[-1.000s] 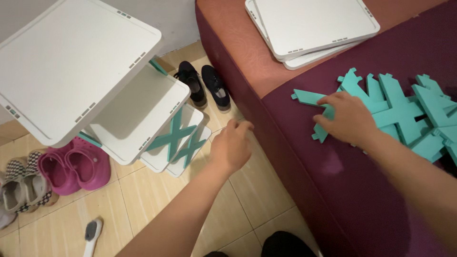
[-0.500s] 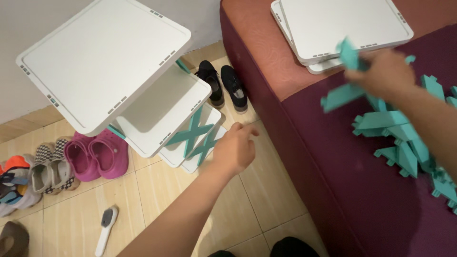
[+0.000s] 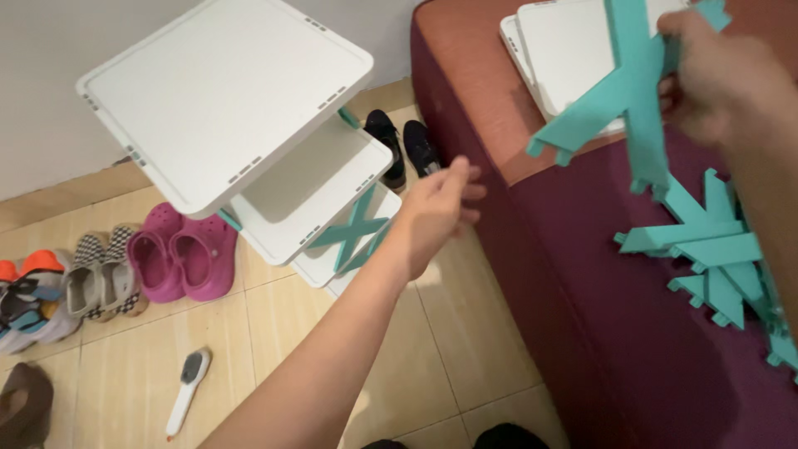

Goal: The person assembles a modular plastic storage shelf by stacking white square trays and inserting teal X-shaped support pieces between them. They repeatedly add trays and supports to build a vertical stack.

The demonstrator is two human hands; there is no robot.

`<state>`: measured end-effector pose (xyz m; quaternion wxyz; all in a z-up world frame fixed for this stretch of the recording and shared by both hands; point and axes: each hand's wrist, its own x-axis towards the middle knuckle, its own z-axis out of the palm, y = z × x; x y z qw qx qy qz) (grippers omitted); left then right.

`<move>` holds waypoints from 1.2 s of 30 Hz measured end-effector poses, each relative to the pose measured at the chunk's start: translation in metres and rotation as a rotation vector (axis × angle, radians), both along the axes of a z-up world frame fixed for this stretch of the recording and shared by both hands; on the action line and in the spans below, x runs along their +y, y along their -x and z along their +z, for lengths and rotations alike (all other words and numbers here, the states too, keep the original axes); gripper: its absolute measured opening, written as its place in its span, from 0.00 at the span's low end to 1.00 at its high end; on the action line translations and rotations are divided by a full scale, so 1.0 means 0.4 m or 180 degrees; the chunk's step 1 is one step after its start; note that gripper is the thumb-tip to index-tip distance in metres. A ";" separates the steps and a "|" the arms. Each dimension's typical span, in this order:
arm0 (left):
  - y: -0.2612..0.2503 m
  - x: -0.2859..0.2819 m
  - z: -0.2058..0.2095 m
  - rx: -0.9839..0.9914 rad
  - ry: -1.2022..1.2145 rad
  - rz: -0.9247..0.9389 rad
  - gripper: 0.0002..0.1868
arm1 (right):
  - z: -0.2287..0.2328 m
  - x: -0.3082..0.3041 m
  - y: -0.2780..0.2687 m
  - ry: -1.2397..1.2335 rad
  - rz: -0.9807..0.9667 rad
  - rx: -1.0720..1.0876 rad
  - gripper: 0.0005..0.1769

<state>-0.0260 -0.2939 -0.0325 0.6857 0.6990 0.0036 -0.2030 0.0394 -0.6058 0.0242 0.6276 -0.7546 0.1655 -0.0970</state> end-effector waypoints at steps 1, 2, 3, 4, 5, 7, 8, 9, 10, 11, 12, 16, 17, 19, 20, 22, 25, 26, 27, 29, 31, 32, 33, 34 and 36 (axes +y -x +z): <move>0.000 0.009 0.033 0.0275 0.0419 -0.0024 0.26 | 0.002 0.028 0.007 -0.0163 -0.0032 0.0060 0.19; 0.003 0.017 0.062 0.0319 0.0482 -0.0025 0.27 | 0.001 0.060 0.013 -0.0326 -0.0063 0.0121 0.18; 0.006 0.025 0.084 0.0361 0.0545 -0.0024 0.28 | 0.000 0.095 0.021 -0.0488 -0.0094 0.0181 0.17; 0.011 0.034 0.100 0.0402 0.0608 -0.0024 0.30 | -0.001 0.132 0.029 -0.0372 -0.0111 0.0362 0.18; 0.018 0.043 0.106 0.0140 0.0536 -0.0099 0.27 | -0.003 0.169 0.037 -0.0248 -0.0127 0.0541 0.19; 0.038 0.064 0.093 -0.0376 0.0386 -0.0239 0.23 | -0.007 0.228 0.060 -0.0147 0.0019 0.0727 0.20; 0.049 0.078 0.078 -0.0273 0.0406 -0.0121 0.21 | -0.013 0.251 0.071 -0.0171 0.0182 0.0735 0.20; 0.061 0.096 0.061 -0.0169 0.0429 -0.0002 0.20 | -0.020 0.269 0.081 -0.0192 0.0345 0.0745 0.20; 0.072 0.115 0.043 -0.0064 0.0454 0.0117 0.19 | -0.027 0.281 0.092 -0.0159 0.0738 0.0728 0.20; 0.083 0.135 0.026 -0.0021 0.0464 0.0224 0.18 | -0.033 0.289 0.103 -0.0126 0.1132 0.0709 0.20; 0.092 0.155 0.010 0.0022 0.0475 0.0330 0.18 | -0.039 0.298 0.112 -0.0092 0.1527 0.0688 0.21; 0.121 0.225 -0.027 0.0210 0.0476 0.0556 0.18 | -0.060 0.342 0.133 0.0382 0.2052 0.1420 0.22; 0.124 0.240 -0.031 0.0265 0.0449 0.0545 0.18 | -0.070 0.356 0.129 0.0380 0.2097 0.1569 0.23; 0.130 0.266 -0.033 0.0377 0.0394 0.0514 0.18 | -0.092 0.375 0.120 0.0341 0.2182 0.1728 0.25; 0.134 0.278 -0.032 0.0310 0.0272 0.0605 0.19 | -0.103 0.382 0.115 0.0302 0.2222 0.1738 0.25; 0.142 0.304 -0.025 0.0181 0.0015 0.0774 0.21 | -0.125 0.393 0.110 0.0284 0.2216 0.1760 0.25; 0.135 0.365 0.004 0.0383 0.0421 0.1920 0.26 | -0.152 0.399 0.101 0.0379 0.2126 0.1793 0.25; 0.131 0.391 0.017 0.0367 0.0648 0.2136 0.26 | -0.159 0.399 0.097 0.0421 0.2140 0.1805 0.25; 0.127 0.423 0.032 0.0347 0.0872 0.2353 0.26 | -0.165 0.401 0.093 0.0459 0.2158 0.1815 0.25; 0.122 0.472 0.054 0.0274 0.1165 0.2536 0.26 | -0.174 0.405 0.086 0.0654 0.2136 0.1716 0.25; 0.119 0.506 0.064 0.0173 0.1300 0.2466 0.24 | -0.179 0.421 0.080 0.0834 0.2196 0.1607 0.24; 0.112 0.516 0.065 0.0154 0.1333 0.2453 0.22 | -0.180 0.434 0.077 0.0916 0.2265 0.1552 0.23; 0.105 0.524 0.065 0.0141 0.1362 0.2444 0.21 | -0.181 0.448 0.074 0.0996 0.2337 0.1502 0.22; 0.100 0.531 0.065 0.0127 0.1391 0.2435 0.20 | -0.180 0.462 0.071 0.1116 0.2346 0.1419 0.21; 0.097 0.548 0.065 0.0115 0.1217 0.2386 0.19 | -0.179 0.491 0.062 0.1353 0.2366 0.1252 0.20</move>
